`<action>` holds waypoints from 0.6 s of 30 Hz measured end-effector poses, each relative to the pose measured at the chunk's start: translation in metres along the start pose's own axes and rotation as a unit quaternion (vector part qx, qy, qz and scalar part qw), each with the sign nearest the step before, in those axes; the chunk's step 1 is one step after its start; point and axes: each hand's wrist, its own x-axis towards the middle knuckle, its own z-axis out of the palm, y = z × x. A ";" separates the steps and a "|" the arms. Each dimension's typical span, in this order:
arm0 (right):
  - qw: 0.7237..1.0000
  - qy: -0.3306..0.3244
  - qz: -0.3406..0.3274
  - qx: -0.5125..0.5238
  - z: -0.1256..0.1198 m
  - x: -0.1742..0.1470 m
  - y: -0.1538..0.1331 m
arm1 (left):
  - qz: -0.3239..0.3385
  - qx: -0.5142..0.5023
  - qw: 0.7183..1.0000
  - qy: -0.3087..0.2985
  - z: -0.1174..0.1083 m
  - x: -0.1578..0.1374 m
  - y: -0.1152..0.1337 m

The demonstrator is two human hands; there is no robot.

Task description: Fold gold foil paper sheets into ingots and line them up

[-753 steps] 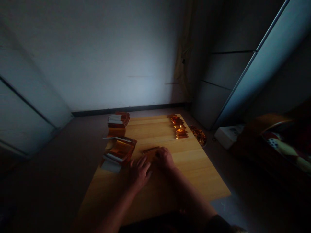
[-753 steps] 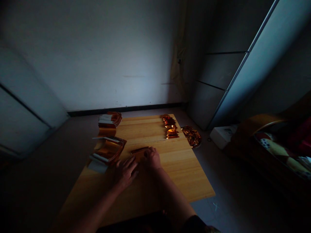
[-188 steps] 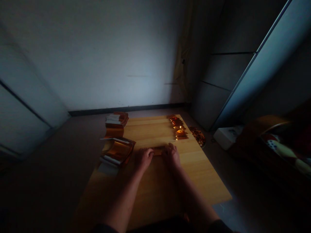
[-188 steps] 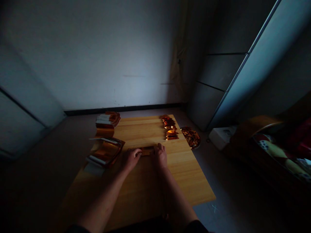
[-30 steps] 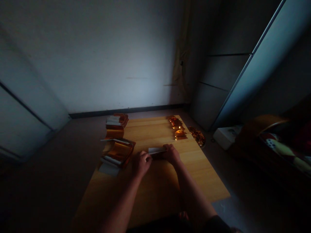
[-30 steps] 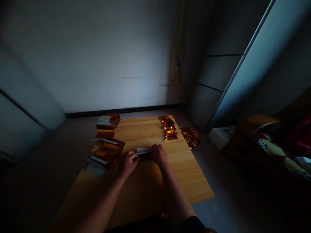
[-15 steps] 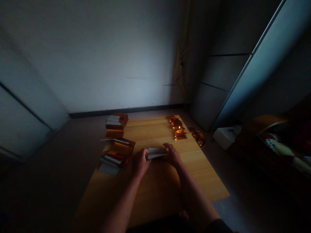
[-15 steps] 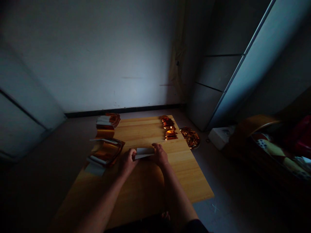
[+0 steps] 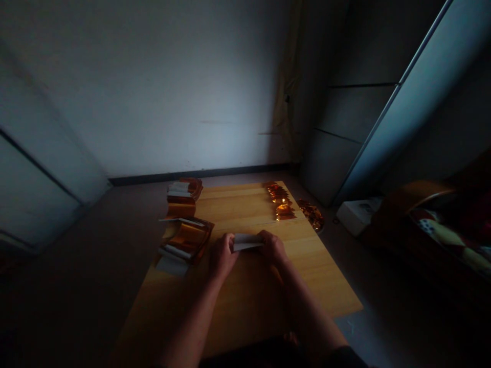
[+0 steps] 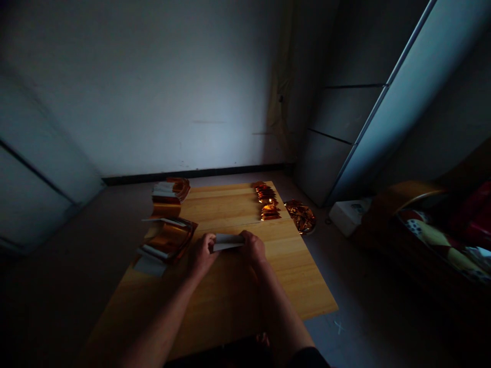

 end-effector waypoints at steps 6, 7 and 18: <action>1.000 0.001 -0.015 0.005 0.003 -0.004 0.004 | 0.024 -0.011 1.000 -0.001 0.001 0.000 -0.003; 1.000 0.003 -0.016 0.008 0.003 -0.004 0.005 | 0.017 -0.013 1.000 0.004 0.001 0.000 -0.004; 0.998 -0.009 -0.053 0.026 0.001 -0.010 0.009 | 0.032 0.037 0.999 -0.009 -0.001 0.000 -0.001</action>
